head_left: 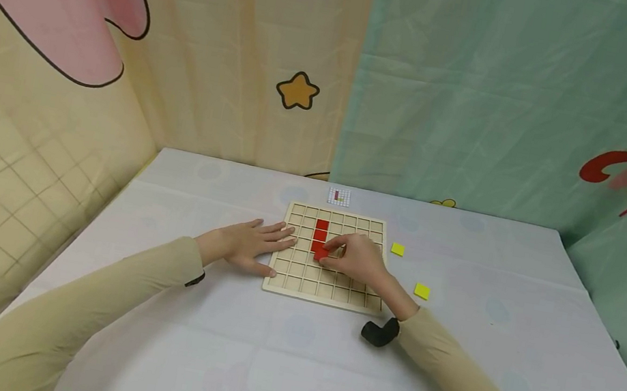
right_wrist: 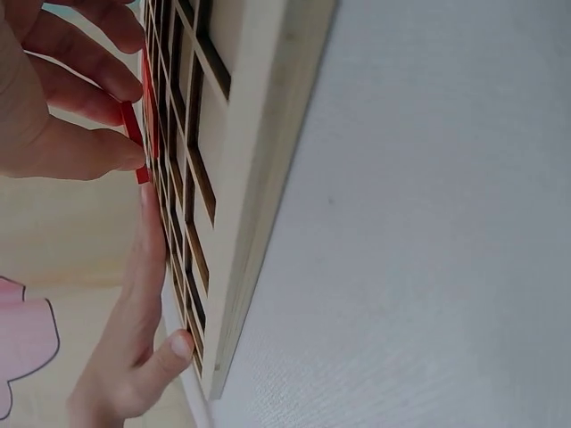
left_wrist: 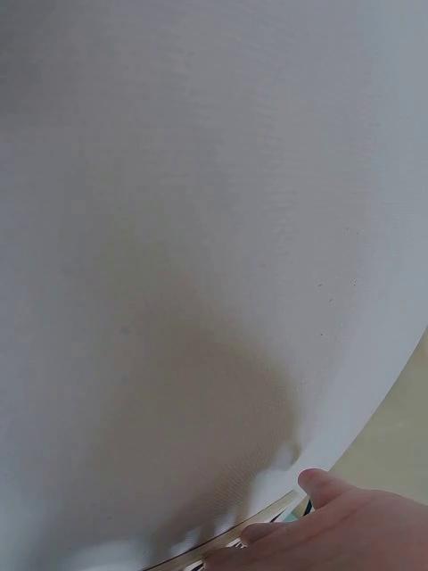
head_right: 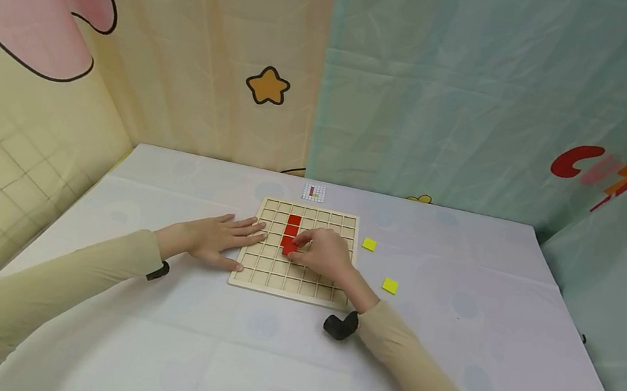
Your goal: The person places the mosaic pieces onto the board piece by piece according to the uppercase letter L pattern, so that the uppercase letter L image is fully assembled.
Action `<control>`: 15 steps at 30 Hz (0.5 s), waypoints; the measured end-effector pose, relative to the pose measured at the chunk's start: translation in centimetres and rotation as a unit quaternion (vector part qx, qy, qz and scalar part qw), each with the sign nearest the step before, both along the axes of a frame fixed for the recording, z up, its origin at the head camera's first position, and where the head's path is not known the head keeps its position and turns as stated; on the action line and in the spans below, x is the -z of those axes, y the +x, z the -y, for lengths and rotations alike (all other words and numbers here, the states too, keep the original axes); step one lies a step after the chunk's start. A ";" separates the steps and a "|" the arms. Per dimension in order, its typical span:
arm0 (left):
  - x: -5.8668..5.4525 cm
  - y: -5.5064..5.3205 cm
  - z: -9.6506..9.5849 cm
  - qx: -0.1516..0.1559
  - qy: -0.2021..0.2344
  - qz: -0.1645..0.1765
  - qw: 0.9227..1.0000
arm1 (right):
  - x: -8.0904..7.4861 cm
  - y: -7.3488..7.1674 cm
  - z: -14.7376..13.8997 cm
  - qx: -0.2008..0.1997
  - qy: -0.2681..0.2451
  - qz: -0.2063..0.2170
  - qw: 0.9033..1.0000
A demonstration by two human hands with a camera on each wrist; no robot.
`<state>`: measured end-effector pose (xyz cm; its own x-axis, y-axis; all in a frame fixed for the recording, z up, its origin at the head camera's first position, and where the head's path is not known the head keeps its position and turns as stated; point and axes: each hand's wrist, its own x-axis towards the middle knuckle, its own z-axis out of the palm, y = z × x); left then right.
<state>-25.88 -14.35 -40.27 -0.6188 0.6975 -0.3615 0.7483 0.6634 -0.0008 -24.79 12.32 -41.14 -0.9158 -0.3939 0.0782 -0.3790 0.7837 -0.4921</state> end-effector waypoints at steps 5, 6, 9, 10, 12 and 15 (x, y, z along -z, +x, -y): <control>-0.1 0.0 0.0 -0.001 -0.002 -0.001 1.000 | 0.1 0.1 0.3 -0.008 0.008 -0.009 1.000; -0.1 0.1 -0.1 -0.002 -0.002 0.000 1.000 | 0.1 0.1 0.3 -0.010 0.009 -0.010 1.000; -0.1 0.1 -0.1 -0.005 -0.003 0.002 1.000 | 0.3 0.2 0.4 -0.015 0.010 -0.010 1.000; -0.1 0.1 -0.1 -0.005 -0.004 0.002 1.000 | 0.3 0.2 0.4 -0.015 0.011 -0.010 1.000; -0.1 0.1 -0.1 -0.007 -0.005 0.002 1.000 | 0.4 0.2 0.5 -0.017 0.012 -0.011 1.000; -0.1 0.1 -0.1 -0.009 -0.007 0.001 1.000 | 0.5 0.1 0.6 -0.018 0.012 -0.012 1.000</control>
<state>-25.77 -14.25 -40.21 -0.6297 0.6816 -0.3728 0.7367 0.6762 -0.0079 -24.64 11.69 -41.61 -0.8990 -0.4287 0.0895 -0.4186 0.7812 -0.4632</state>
